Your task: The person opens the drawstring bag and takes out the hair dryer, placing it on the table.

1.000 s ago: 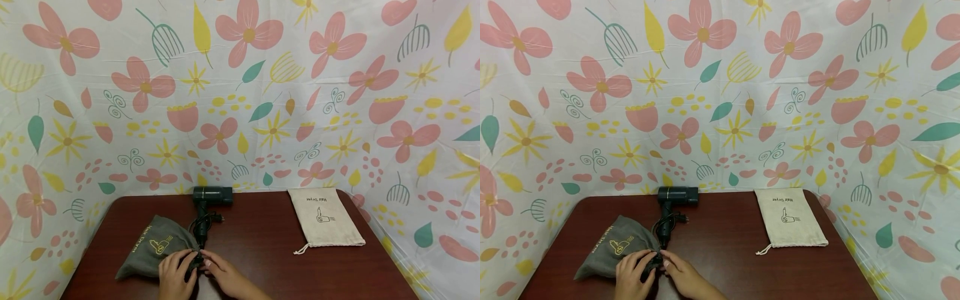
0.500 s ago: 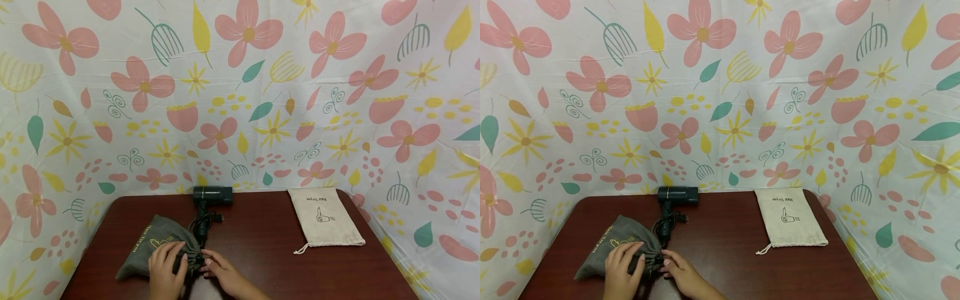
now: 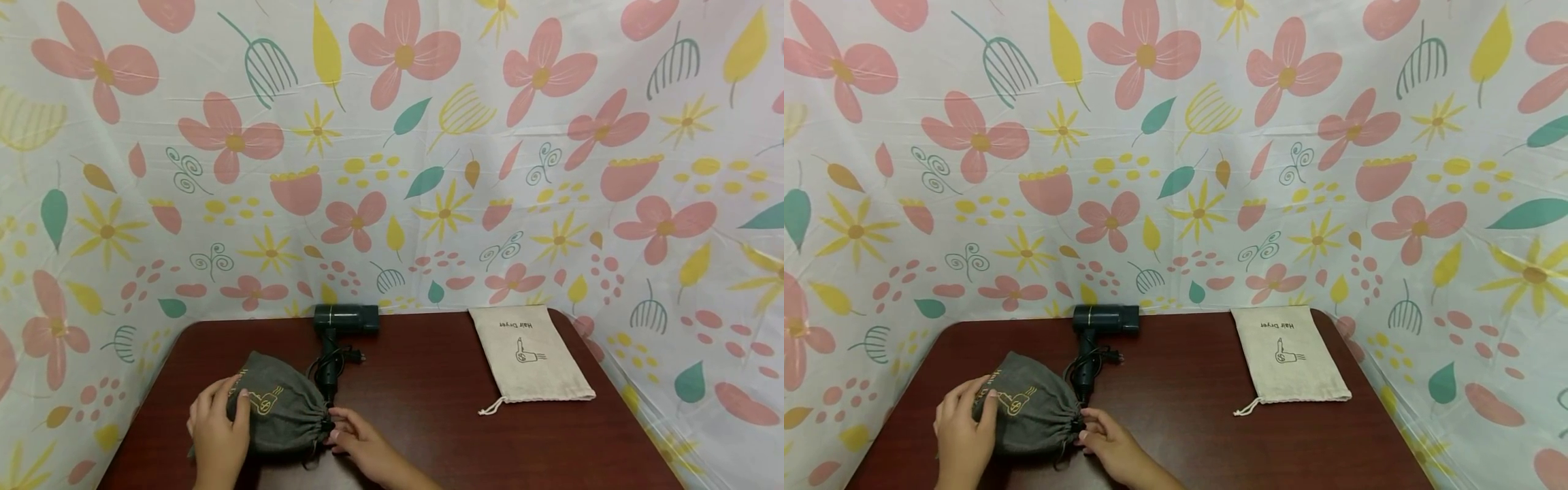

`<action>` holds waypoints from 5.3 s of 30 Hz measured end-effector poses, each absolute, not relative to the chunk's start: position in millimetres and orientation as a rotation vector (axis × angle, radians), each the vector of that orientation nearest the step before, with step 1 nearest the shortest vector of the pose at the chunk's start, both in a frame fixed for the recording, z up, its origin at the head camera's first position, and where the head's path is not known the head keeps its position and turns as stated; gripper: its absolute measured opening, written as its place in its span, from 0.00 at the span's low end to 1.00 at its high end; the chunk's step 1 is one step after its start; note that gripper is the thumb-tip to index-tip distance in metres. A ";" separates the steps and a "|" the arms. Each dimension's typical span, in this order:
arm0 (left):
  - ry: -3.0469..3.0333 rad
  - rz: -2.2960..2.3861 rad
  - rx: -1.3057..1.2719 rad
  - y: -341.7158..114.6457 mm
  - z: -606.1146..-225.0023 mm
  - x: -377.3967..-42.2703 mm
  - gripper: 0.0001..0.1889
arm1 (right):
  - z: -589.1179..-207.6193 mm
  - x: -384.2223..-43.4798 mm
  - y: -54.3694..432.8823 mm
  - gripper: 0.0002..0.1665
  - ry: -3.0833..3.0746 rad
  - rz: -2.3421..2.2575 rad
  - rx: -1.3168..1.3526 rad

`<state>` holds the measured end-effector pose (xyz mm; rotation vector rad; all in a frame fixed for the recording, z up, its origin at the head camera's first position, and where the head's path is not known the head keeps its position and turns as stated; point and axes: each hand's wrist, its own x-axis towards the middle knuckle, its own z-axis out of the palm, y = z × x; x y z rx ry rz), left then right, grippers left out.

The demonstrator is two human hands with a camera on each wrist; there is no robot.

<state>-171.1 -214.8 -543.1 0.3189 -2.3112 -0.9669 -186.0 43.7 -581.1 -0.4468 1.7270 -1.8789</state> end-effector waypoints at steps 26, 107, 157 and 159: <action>-2.885 -1.023 0.630 -256.8 -560.3 -186.9 0.46 | -580.2 -188.1 40.7 0.29 1.760 -1.808 -0.367; -2.608 -1.212 0.353 -179.4 -497.5 -185.7 0.32 | -570.4 -163.9 98.4 0.34 1.844 -1.944 -0.118; -2.587 -1.255 -0.011 -83.5 -514.4 -218.1 0.18 | -598.1 -126.1 156.1 0.33 1.812 -2.018 0.124; -2.597 -1.256 -0.021 -80.1 -515.2 -220.4 0.18 | -598.6 -125.1 156.7 0.32 1.821 -2.019 0.120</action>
